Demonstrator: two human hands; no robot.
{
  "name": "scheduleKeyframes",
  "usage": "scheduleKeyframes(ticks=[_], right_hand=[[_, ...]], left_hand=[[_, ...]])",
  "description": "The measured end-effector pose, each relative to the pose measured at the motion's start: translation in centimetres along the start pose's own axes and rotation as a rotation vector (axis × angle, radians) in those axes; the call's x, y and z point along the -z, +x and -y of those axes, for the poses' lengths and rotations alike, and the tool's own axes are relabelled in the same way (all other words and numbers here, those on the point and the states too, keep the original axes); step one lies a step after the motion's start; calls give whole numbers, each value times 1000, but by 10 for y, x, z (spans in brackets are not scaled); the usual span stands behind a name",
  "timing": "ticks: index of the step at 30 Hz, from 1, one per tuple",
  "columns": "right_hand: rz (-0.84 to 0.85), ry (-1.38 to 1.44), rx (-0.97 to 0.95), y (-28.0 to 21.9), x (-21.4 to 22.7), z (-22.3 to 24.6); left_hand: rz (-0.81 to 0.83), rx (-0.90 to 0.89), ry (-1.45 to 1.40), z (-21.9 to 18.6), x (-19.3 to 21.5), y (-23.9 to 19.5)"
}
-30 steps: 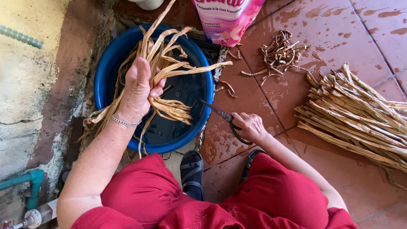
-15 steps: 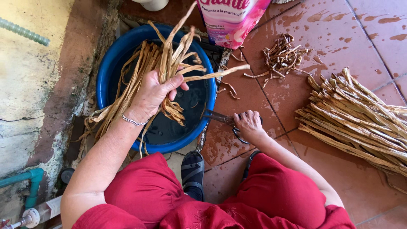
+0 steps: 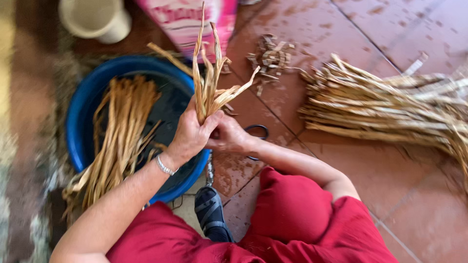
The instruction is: The person sits on the floor and processes dried plant stalks. They pull fibers from the stalks by hand and use scissors to trim the ends, placing the processed material into a pile on the floor.
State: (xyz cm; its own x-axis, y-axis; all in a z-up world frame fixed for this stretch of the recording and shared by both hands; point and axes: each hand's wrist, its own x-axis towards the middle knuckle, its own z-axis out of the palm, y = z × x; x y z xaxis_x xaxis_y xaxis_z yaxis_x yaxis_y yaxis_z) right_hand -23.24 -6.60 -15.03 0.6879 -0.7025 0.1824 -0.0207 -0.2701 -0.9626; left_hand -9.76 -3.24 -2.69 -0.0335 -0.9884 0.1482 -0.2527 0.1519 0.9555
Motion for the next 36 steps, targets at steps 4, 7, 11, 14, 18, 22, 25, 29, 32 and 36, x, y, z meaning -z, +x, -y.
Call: scheduleKeyframes(ticks=[4, 7, 11, 14, 18, 22, 25, 29, 32, 36], right_hand=[[-158, 295, -53, -25, 16, -28], [-192, 423, -63, -44, 56, -18], [-306, 319, -71, -63, 117, 28], [-518, 398, -145, -102, 190, 46], [-822, 250, -168, -176, 286, 19], [-1062, 494, -124, -258, 362, -46], [-1228, 670, -147, -305, 387, -90], [-1342, 625, -151, -347, 404, -131], [-1413, 581, -211, -365, 418, -166], [-1550, 528, -339, -366, 432, -189]], left_hand=[[177, -83, 301, -6, -35, 18], [313, 23, 369, -13, -62, 24], [221, -341, 510, -20, -68, 26], [247, -27, 355, -6, -39, 20], [179, 256, 236, 37, -2, 7], [169, 379, 207, 80, 19, -2], [187, 370, 121, 97, 16, 0], [241, 412, 261, 93, 9, 2], [275, 443, 306, 89, 7, 4], [329, 478, 496, 92, 23, -4]])
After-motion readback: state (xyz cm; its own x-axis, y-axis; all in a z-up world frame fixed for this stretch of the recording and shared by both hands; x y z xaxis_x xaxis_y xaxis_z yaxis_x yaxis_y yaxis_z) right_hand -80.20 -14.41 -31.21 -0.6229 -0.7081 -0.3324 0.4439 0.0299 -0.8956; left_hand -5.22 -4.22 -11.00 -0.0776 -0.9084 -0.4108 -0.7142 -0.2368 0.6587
